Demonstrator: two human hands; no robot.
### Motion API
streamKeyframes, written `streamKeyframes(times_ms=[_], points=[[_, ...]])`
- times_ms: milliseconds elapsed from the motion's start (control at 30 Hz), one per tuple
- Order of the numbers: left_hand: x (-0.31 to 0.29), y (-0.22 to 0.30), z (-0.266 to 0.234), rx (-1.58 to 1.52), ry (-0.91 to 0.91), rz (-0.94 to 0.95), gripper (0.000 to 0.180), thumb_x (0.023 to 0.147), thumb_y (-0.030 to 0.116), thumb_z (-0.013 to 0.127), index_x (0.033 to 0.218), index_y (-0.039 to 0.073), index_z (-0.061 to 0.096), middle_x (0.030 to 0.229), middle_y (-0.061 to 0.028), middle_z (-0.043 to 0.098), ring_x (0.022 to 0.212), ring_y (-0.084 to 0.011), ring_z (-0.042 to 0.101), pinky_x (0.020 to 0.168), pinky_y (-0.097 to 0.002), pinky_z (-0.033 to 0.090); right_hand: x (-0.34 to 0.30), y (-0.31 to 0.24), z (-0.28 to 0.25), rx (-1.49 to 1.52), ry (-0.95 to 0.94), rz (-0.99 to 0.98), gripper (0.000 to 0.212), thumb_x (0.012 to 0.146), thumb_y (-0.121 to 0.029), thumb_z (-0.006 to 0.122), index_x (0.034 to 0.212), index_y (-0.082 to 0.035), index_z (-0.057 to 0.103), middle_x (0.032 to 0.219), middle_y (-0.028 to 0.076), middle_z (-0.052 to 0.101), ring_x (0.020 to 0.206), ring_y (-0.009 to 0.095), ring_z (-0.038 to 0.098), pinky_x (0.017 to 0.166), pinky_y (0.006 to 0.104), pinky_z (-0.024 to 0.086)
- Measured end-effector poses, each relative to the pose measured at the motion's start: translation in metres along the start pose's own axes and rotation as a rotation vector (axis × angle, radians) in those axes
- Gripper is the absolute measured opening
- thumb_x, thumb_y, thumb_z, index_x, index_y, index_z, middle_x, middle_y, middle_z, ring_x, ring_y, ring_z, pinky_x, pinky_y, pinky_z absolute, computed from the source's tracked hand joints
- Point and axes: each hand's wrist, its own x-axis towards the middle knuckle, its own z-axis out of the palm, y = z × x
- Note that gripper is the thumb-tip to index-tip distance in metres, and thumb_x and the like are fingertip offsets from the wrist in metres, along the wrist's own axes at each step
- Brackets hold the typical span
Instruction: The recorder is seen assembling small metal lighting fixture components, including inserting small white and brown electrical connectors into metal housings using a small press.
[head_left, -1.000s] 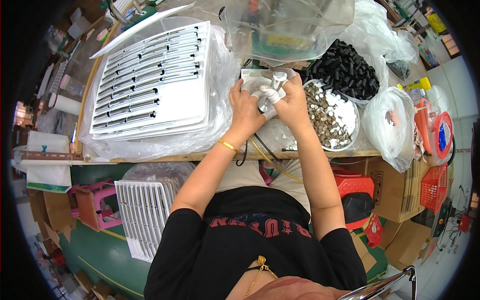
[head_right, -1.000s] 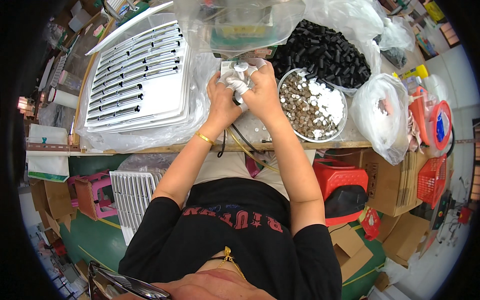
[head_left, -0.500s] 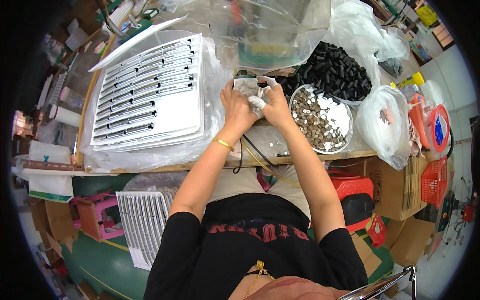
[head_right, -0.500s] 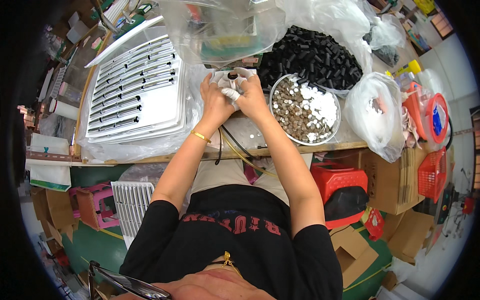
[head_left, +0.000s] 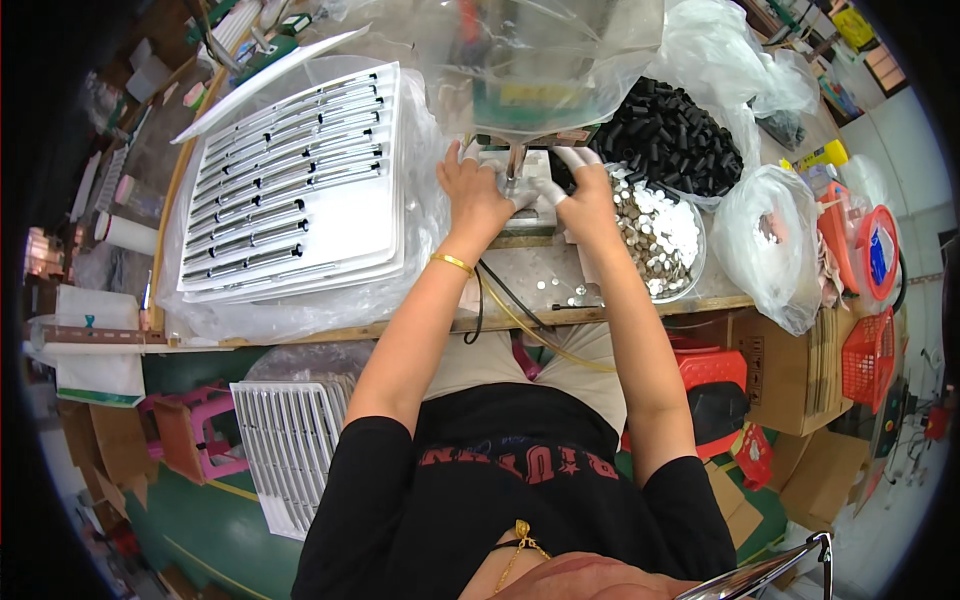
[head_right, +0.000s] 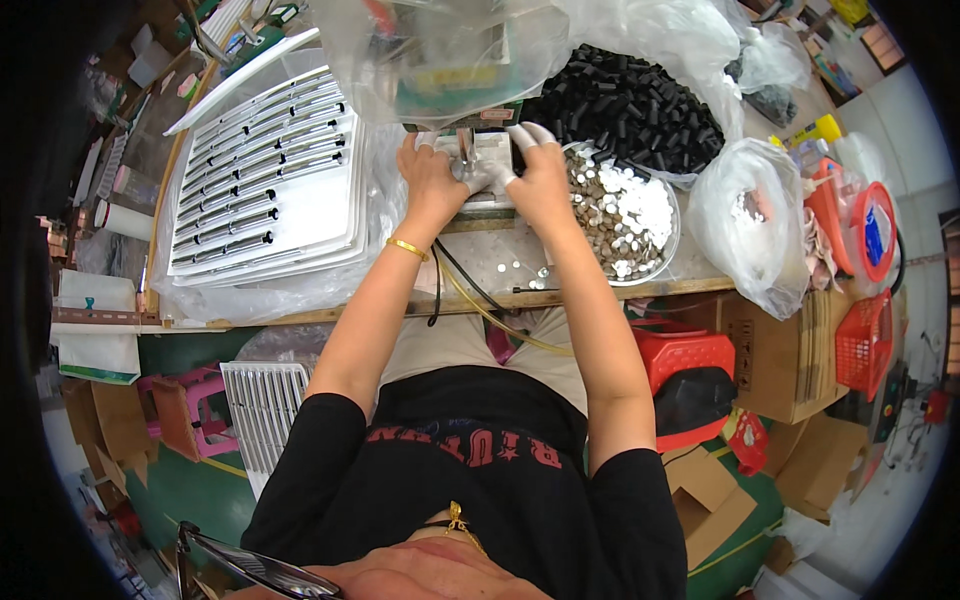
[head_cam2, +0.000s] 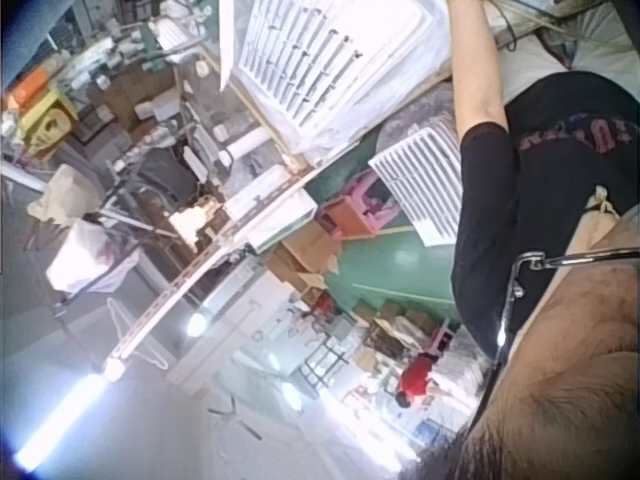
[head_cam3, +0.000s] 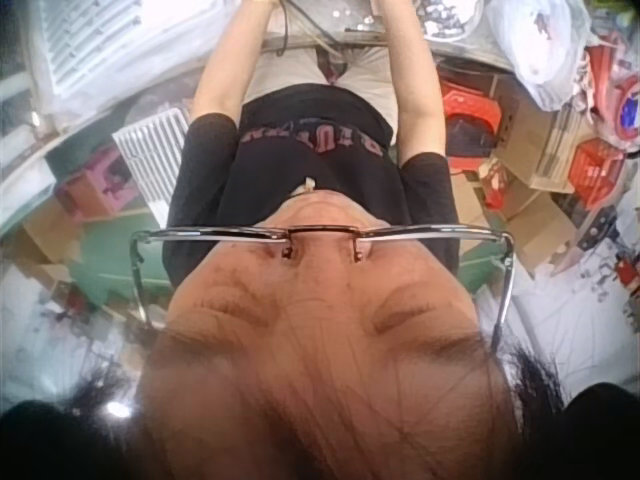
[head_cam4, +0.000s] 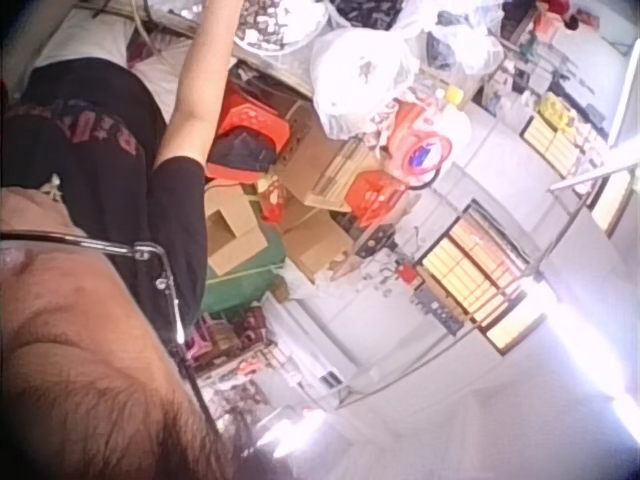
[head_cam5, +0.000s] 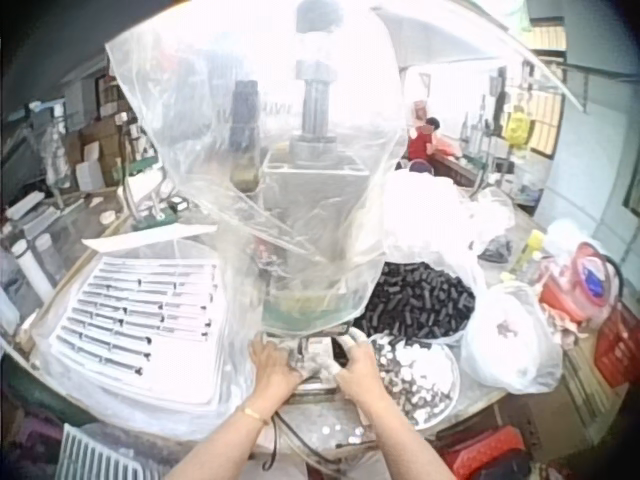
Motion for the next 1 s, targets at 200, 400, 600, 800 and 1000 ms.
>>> streamKeyframes(times_ms=[200, 400, 600, 800, 1000], points=[[0.004, -0.001, 0.006, -0.036, -0.057, 0.021, 0.056, 0.06, 0.046, 0.078, 0.09, 0.0, 0.068, 0.111, -0.0225, 0.055, 0.13, -0.044, 0.024, 0.105, -0.0597, 0.012, -0.005, 0.021, -0.057, -0.11, 0.13, 0.071, 0.036, 0.076, -0.018, 0.073, 0.108, -0.005, 0.066, 0.115, 0.018, 0.057, 0.104, 0.031, 0.055, 0.088, 0.0363, 0.044], [-0.001, 0.002, -0.011, 0.069, 0.039, 0.124, 0.049, 0.059, 0.047, 0.078, 0.074, 0.001, 0.07, 0.084, -0.0225, 0.06, 0.116, -0.0447, 0.039, 0.104, -0.0517, 0.023, 0.01, 0.057, -0.117, -0.231, 0.102, 0.388, 0.017, 0.077, -0.011, 0.067, 0.094, -0.009, 0.071, 0.087, 0.014, 0.064, 0.081, 0.027, 0.061, 0.075, 0.0354, 0.048], [-0.017, 0.002, -0.019, 0.029, 0.009, 0.192, 0.055, 0.059, 0.039, 0.082, 0.093, -0.001, 0.067, 0.099, -0.0213, 0.058, 0.12, -0.0451, 0.036, 0.104, -0.0514, 0.025, 0.014, 0.095, -0.116, -0.621, -0.183, -0.043, 0.019, 0.075, -0.007, 0.061, 0.09, -0.012, 0.071, 0.086, 0.009, 0.061, 0.091, 0.026, 0.058, 0.077, 0.0367, 0.048], [-0.009, 0.027, -0.03, -0.393, 0.078, 0.049, 0.049, 0.067, 0.027, 0.08, 0.104, -0.002, 0.063, 0.114, -0.0146, 0.051, 0.116, -0.0312, 0.045, 0.099, -0.0414, 0.035, 0.033, 0.092, -0.097, -0.815, -0.46, -0.239, 0.021, 0.075, -0.007, 0.057, 0.09, -0.011, 0.07, 0.092, 0.01, 0.058, 0.094, 0.026, 0.057, 0.075, 0.0371, 0.051], [0.0, 0.03, -0.042, -0.618, 0.142, 0.056, 0.035, 0.077, 0.01, 0.074, 0.107, -0.001, 0.062, 0.112, -0.0098, 0.055, 0.104, -0.019, 0.055, 0.091, -0.0306, 0.043, 0.033, 0.092, -0.108, -0.57, -0.386, -0.118, 0.025, 0.072, -0.001, 0.063, 0.096, -0.008, 0.065, 0.098, 0.007, 0.057, 0.09, 0.023, 0.058, 0.074, 0.0348, 0.05]])
